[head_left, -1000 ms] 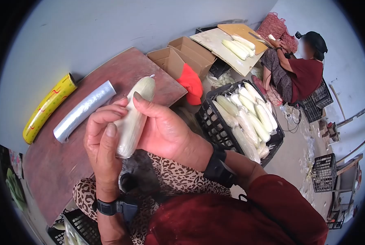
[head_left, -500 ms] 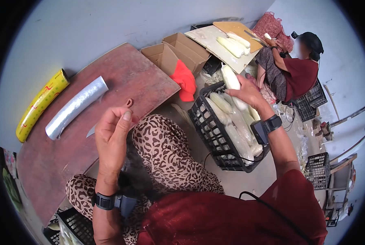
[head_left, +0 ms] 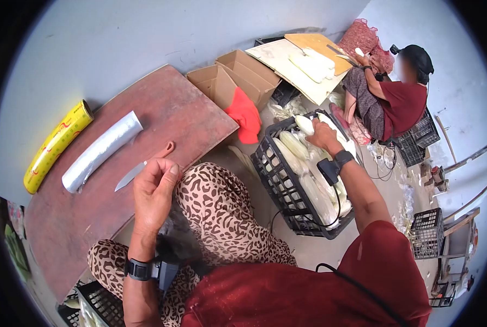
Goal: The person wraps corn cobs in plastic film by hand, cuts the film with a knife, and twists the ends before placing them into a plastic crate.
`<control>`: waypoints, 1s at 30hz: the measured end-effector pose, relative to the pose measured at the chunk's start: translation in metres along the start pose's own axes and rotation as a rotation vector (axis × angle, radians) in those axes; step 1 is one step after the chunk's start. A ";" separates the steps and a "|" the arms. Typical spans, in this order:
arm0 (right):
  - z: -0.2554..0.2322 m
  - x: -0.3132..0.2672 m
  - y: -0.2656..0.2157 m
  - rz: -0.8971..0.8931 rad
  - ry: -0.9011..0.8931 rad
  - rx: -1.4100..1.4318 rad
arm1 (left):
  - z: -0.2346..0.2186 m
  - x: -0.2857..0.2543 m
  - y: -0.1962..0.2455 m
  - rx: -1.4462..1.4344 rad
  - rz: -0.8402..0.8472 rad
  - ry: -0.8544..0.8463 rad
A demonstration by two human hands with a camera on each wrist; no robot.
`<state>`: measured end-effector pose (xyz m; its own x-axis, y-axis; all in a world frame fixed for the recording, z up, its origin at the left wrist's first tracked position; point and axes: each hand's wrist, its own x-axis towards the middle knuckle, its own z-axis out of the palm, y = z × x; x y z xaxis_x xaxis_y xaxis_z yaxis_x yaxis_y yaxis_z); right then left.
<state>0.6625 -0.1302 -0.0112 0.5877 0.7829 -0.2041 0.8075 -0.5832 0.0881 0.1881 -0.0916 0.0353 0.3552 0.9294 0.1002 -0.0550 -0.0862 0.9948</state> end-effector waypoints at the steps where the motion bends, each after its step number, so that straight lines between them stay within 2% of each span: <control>1: 0.005 0.004 -0.003 -0.006 0.008 -0.016 | 0.000 0.001 -0.001 0.006 0.003 0.002; 5: 0.024 0.006 -0.004 0.022 -0.018 -0.036 | -0.001 0.001 -0.003 0.020 0.004 0.005; 8: 0.036 0.008 0.000 0.013 0.039 -0.043 | -0.002 0.001 -0.004 0.044 -0.002 0.011; 12: 0.036 0.000 -0.004 0.030 0.109 -0.012 | -0.001 0.002 -0.002 0.047 -0.011 0.008; 21: 0.039 0.006 -0.002 -0.042 0.071 -0.112 | 0.000 0.002 -0.001 0.059 -0.007 -0.007; 25: 0.033 0.013 0.005 -0.073 0.012 -0.043 | -0.002 0.001 -0.001 0.096 0.018 -0.015; 27: 0.015 0.003 0.006 -0.017 0.096 0.080 | -0.003 0.000 -0.002 0.111 0.026 -0.015; 28: 0.021 0.014 0.019 -0.064 0.242 0.172 | -0.003 0.000 -0.003 0.121 0.034 -0.013; 29: 0.017 0.032 0.035 -0.121 0.206 0.269 | -0.003 0.001 -0.004 0.131 0.044 -0.012; 30: 0.006 0.036 0.039 -0.139 0.246 0.327 | -0.003 0.000 -0.004 0.125 0.039 -0.007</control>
<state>0.7153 -0.1260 -0.0213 0.5006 0.8642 0.0497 0.8448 -0.4752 -0.2459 0.1858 -0.0898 0.0311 0.3619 0.9219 0.1383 0.0476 -0.1664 0.9849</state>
